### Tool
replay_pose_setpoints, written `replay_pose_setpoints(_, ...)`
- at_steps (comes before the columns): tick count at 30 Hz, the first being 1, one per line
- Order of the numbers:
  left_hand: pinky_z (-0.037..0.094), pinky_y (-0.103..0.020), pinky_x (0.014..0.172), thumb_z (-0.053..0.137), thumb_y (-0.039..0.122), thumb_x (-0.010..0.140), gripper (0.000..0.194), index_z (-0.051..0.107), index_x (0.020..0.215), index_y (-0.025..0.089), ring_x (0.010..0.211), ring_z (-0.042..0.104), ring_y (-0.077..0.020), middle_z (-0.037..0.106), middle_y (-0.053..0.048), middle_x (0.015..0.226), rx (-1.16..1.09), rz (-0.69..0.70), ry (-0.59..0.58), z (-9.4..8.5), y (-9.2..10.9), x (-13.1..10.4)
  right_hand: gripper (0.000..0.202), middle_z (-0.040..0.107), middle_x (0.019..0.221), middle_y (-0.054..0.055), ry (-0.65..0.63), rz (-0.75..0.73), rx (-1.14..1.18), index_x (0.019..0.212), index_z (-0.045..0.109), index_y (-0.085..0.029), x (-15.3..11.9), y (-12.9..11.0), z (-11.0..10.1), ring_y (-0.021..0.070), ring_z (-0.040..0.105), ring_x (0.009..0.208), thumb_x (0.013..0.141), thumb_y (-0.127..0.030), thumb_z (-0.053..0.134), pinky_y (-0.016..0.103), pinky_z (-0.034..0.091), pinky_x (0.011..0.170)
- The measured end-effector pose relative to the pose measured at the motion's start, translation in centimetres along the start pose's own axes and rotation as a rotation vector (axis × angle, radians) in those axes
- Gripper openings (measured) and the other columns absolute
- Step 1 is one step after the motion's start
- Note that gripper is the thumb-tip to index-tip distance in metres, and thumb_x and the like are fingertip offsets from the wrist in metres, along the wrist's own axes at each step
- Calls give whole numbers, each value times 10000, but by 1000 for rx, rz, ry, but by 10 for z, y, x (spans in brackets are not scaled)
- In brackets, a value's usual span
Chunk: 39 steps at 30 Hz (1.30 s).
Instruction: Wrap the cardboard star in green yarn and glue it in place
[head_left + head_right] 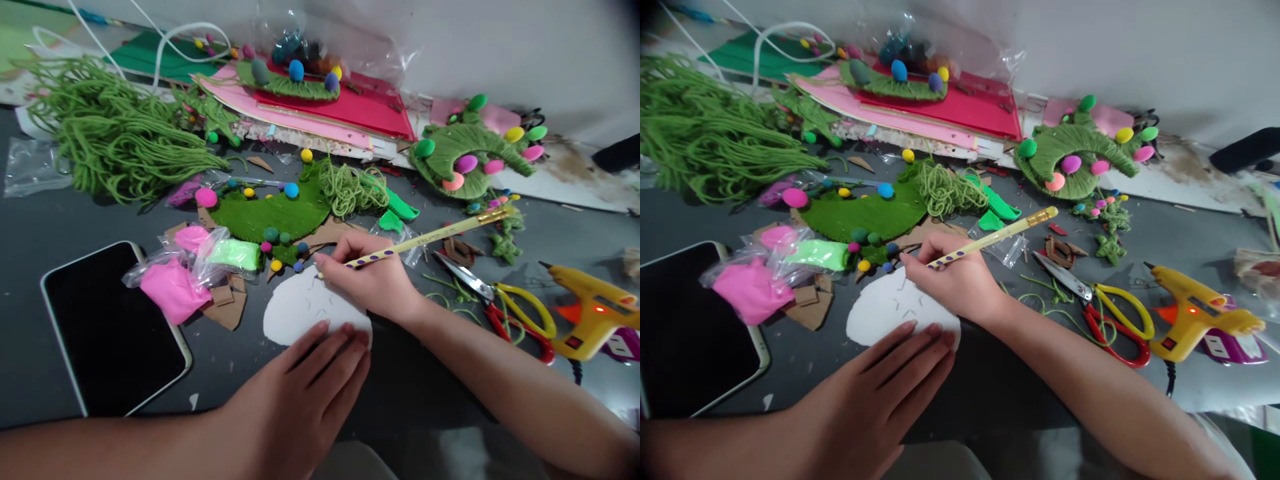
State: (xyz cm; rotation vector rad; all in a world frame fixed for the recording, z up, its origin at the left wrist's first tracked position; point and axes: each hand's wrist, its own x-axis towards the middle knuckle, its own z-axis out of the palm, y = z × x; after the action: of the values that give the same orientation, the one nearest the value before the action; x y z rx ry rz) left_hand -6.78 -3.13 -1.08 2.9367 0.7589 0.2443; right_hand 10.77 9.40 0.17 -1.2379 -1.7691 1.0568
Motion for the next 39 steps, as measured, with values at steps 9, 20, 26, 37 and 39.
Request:
replay_pose_setpoints(9,11,-537,1298,421,356,1039,681,345,1622,14,1543,321,-353,343,-190,1708,3,-34,22,2,4,0,314,555,544,-44,7,-32,-3,615,579,-179,0,1,1,69,431,532,864,-260,753,210,331,472)
replay_pose_setpoints(20,12,-546,1290,416,387,1026,712,342,1618,-2,1520,355,-364,361,-206,1695,16,7,31,1,2,1,326,545,539,-52,-15,-49,-2,601,562,-179,0,0,1,57,412,521,854,-241,758,206,331,472)
replay_pose_setpoints(26,8,-548,1286,437,417,1020,702,394,1600,24,1520,354,-368,392,-192,1682,20,11,40,1,0,1,342,607,564,-22,3,64,75,623,599,-182,5,-6,-7,85,506,532,838,-348,806,224,377,477)
replay_pose_setpoints(37,14,-547,1285,460,365,1022,679,385,1604,23,1526,351,-372,371,-202,1690,12,13,34,1,-2,0,314,616,574,-13,-58,88,-14,596,559,-194,10,-2,-8,102,503,562,838,-265,746,256,371,528)
replay_pose_setpoints(39,18,-546,1286,464,361,1023,673,391,1602,25,1523,355,-372,376,-202,1687,14,16,37,1,-1,1,313,615,578,-13,-58,97,-6,600,558,-196,10,-2,-8,104,503,566,839,-265,748,256,374,531)
